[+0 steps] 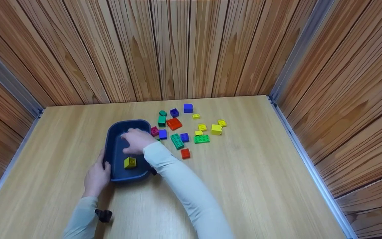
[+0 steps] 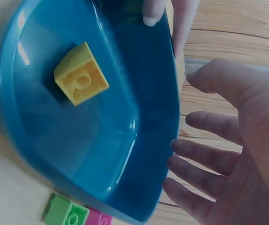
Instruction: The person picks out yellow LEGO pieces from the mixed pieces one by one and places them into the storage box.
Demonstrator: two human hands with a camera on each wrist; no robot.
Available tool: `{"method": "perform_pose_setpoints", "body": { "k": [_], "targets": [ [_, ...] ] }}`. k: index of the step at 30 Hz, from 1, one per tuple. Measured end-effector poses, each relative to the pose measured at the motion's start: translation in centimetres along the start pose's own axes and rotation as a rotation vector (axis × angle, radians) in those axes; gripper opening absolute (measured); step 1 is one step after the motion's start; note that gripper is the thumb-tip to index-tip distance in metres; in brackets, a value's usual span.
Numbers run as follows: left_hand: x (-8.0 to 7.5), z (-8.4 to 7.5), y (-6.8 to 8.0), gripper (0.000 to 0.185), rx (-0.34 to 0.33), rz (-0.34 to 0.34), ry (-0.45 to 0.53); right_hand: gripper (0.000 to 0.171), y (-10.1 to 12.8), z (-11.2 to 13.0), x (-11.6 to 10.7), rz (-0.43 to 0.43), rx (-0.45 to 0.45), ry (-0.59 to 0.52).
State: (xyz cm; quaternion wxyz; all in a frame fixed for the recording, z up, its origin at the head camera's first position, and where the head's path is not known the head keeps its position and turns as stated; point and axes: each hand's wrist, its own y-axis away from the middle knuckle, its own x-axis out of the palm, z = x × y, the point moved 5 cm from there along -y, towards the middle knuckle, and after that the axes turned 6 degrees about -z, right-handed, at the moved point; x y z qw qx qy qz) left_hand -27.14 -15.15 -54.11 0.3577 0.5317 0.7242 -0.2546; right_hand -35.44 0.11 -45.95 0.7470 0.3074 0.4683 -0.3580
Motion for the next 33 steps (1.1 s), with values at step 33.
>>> {"method": "perform_pose_setpoints", "body": {
  "k": [33],
  "targets": [
    [0.0, -0.1, 0.1, 0.061, 0.007, -0.001, 0.002, 0.053, 3.3, -10.0, -4.0, -0.157, 0.144, -0.073]
  ]
}}
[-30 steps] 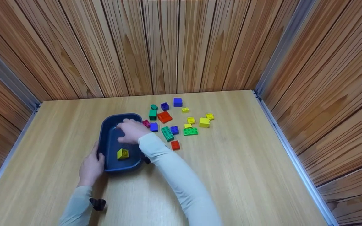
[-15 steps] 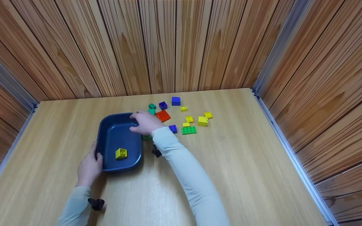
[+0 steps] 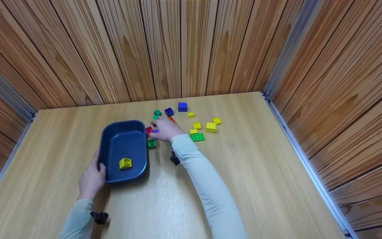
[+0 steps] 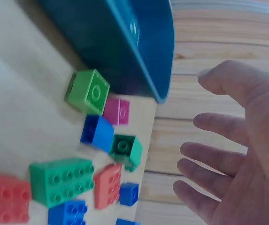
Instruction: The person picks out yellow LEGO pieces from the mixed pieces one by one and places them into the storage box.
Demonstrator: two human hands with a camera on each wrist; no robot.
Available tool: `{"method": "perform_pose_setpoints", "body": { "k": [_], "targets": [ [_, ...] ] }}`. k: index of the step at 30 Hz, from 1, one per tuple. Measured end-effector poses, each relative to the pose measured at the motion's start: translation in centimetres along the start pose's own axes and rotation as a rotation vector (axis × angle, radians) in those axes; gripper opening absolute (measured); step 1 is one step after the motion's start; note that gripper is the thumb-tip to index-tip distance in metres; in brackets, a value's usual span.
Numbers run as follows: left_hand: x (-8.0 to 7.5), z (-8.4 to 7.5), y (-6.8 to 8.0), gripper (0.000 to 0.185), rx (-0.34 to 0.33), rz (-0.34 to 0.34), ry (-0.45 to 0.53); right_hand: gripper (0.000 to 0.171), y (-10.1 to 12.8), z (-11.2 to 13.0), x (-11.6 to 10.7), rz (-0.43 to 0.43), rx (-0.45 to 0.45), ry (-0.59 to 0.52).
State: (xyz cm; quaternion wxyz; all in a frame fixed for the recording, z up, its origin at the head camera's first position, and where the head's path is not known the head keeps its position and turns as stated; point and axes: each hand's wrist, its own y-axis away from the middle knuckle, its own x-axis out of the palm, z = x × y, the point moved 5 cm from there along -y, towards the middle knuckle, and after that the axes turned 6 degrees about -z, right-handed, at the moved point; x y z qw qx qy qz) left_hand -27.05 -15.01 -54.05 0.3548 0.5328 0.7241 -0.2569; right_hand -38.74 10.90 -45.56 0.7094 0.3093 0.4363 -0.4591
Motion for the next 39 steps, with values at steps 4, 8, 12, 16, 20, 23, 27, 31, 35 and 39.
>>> {"method": "perform_pose_setpoints", "body": {
  "k": [4, 8, 12, 16, 20, 23, 27, 31, 35, 39],
  "targets": [
    [0.0, 0.1, 0.0, 0.062, -0.009, 0.002, -0.01, 0.056, 0.3, -1.4, -0.2, 0.007, 0.054, -0.028],
    [0.0, 0.1, 0.0, 0.063, -0.019, 0.014, 0.002, 0.058, 0.8, -3.0, -0.5, 0.01, 0.095, -0.048],
    [0.0, 0.1, 0.1, 0.062, -0.016, 0.018, 0.006, 0.056, 1.4, -4.7, -0.7, 0.012, 0.122, -0.066],
    [-0.2, 0.2, 0.0, 0.061, -0.005, 0.0, -0.005, 0.054, 1.8, -6.3, -0.9, 0.008, 0.135, -0.069],
    [-0.4, 0.1, 0.0, 0.059, 0.004, -0.011, -0.012, 0.054, 1.9, -7.7, -0.9, 0.003, 0.135, -0.059],
    [-0.2, -0.1, -0.1, 0.059, 0.006, -0.006, -0.015, 0.053, 2.2, -8.9, -1.1, 0.003, 0.141, -0.049],
    [-0.2, -0.2, -0.2, 0.059, 0.004, -0.004, -0.014, 0.052, 2.3, -10.2, -1.3, -0.003, 0.172, -0.055],
    [-0.2, -0.2, -0.2, 0.06, -0.004, 0.005, -0.005, 0.052, 2.4, -11.2, -1.4, -0.007, 0.205, -0.06],
    [-0.1, -0.3, -0.2, 0.06, -0.012, 0.016, 0.003, 0.053, 2.6, -12.4, -1.3, 0.005, 0.233, -0.037],
    [-0.2, -0.1, -0.1, 0.061, -0.013, 0.018, 0.004, 0.053, 2.9, -13.5, -1.2, 0.019, 0.257, -0.03]
  ]
}}
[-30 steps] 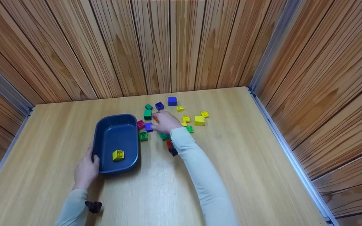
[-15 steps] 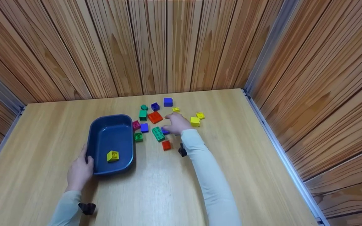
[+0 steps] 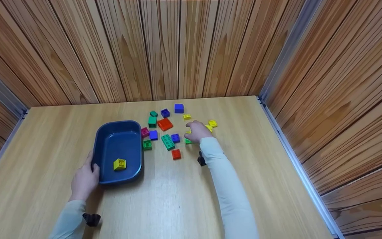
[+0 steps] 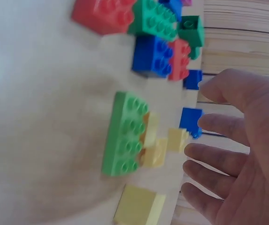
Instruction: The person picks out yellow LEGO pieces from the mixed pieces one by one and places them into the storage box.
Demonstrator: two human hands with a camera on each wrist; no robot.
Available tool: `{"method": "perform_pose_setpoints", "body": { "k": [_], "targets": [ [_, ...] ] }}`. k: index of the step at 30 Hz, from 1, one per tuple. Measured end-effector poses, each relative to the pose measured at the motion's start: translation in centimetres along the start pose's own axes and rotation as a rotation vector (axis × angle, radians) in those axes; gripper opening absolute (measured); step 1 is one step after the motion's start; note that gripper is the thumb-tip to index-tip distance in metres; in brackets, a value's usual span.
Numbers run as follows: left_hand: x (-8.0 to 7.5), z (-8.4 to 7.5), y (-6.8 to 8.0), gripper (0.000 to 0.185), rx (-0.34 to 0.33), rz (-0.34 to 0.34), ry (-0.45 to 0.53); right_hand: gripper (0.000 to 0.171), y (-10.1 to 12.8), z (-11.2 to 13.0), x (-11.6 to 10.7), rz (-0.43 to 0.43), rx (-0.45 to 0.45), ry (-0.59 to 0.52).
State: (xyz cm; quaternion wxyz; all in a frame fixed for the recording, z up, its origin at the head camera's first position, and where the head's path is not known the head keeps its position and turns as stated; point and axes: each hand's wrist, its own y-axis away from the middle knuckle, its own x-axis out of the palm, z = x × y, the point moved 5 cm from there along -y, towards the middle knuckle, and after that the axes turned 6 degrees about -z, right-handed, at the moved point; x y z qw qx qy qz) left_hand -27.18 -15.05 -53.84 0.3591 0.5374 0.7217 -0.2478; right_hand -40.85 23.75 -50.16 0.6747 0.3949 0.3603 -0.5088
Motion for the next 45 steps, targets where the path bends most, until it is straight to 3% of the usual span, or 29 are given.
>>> {"method": "perform_pose_setpoints", "body": {
  "k": [6, 14, 34, 45],
  "targets": [
    [-0.2, 0.0, -0.2, 0.061, 0.004, -0.007, -0.023, 0.05, 0.3, -1.7, -0.4, -0.028, 0.034, -0.013],
    [-0.3, -0.1, -0.2, 0.061, 0.023, -0.029, -0.019, 0.05, 0.0, -2.8, -1.5, -0.097, 0.013, 0.035],
    [-0.2, 0.3, 0.0, 0.061, -0.01, 0.004, -0.015, 0.051, -0.4, -6.5, -1.6, -0.126, 0.08, -0.075],
    [-0.1, 0.0, 0.3, 0.061, 0.044, -0.022, 0.0, 0.054, 0.0, -7.3, -1.1, -0.131, 0.116, -0.104]
  ]
}}
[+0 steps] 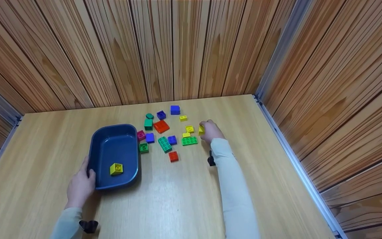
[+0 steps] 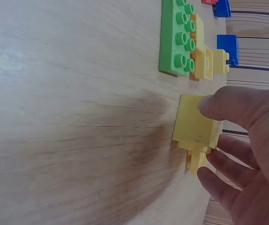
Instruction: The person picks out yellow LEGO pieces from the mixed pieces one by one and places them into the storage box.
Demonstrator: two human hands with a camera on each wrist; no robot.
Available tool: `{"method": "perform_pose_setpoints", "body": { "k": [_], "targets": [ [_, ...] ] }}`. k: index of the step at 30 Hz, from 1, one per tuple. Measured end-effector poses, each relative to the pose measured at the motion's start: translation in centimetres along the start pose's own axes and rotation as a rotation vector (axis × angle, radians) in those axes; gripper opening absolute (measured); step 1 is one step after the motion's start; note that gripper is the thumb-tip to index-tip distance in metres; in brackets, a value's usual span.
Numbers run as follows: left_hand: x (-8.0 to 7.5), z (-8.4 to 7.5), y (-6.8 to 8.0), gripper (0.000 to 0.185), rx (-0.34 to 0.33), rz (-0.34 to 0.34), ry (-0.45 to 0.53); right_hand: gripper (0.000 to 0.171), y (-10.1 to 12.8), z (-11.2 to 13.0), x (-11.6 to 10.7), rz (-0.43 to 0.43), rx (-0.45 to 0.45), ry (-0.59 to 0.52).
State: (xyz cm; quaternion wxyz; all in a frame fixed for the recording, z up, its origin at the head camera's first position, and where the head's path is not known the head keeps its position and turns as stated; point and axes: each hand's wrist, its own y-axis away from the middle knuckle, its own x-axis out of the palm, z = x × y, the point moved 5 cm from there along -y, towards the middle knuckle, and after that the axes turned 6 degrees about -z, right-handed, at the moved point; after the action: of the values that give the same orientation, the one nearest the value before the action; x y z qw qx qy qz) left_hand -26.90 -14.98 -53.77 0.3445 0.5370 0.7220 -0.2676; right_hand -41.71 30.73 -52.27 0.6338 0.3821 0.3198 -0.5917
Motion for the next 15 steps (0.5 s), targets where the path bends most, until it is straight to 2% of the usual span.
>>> {"method": "perform_pose_setpoints", "body": {
  "k": [5, 15],
  "targets": [
    [0.1, 0.1, 0.0, 0.061, -0.019, 0.011, 0.005, 0.057, -0.3, -0.2, 0.4, -0.011, 0.001, 0.0],
    [0.1, 0.1, -0.1, 0.06, -0.048, 0.026, 0.003, 0.051, -0.4, -0.7, 2.0, -0.039, -0.019, 0.024]
  ]
}}
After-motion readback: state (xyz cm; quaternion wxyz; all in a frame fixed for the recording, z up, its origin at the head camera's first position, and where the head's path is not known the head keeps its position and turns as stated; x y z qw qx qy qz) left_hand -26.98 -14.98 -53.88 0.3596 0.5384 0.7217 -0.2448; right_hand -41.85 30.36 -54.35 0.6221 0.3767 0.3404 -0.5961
